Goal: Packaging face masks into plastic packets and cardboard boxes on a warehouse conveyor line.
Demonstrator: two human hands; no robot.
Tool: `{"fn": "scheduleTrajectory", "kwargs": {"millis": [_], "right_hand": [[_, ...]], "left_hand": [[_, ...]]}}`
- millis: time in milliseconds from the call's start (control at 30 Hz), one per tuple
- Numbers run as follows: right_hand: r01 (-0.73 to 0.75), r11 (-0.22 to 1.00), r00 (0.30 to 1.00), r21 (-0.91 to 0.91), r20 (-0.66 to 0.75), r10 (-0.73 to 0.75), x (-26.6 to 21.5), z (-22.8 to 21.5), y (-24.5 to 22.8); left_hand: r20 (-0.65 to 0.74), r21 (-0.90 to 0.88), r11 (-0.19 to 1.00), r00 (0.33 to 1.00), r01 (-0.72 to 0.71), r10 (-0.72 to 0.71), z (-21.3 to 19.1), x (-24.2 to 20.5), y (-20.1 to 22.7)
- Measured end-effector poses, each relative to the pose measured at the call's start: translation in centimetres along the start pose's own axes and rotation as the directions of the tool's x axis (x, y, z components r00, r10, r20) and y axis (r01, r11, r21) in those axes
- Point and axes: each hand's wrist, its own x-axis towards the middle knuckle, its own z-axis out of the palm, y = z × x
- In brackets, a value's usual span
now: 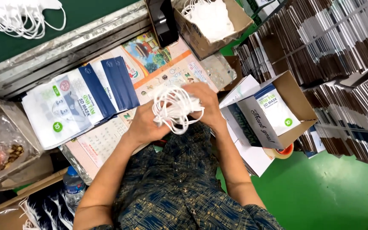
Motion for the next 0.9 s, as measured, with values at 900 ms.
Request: {"fn": "scheduleTrajectory", "kwargs": {"millis": [900], "right_hand": [[-0.392, 0.832, 0.885, 0.392, 0.406, 0.226, -4.4, 8.0, 7.2]], "left_hand": [[0.000, 0.284, 0.939, 0.979, 0.196, -0.204, 3.0, 1.2, -5.2]]}}
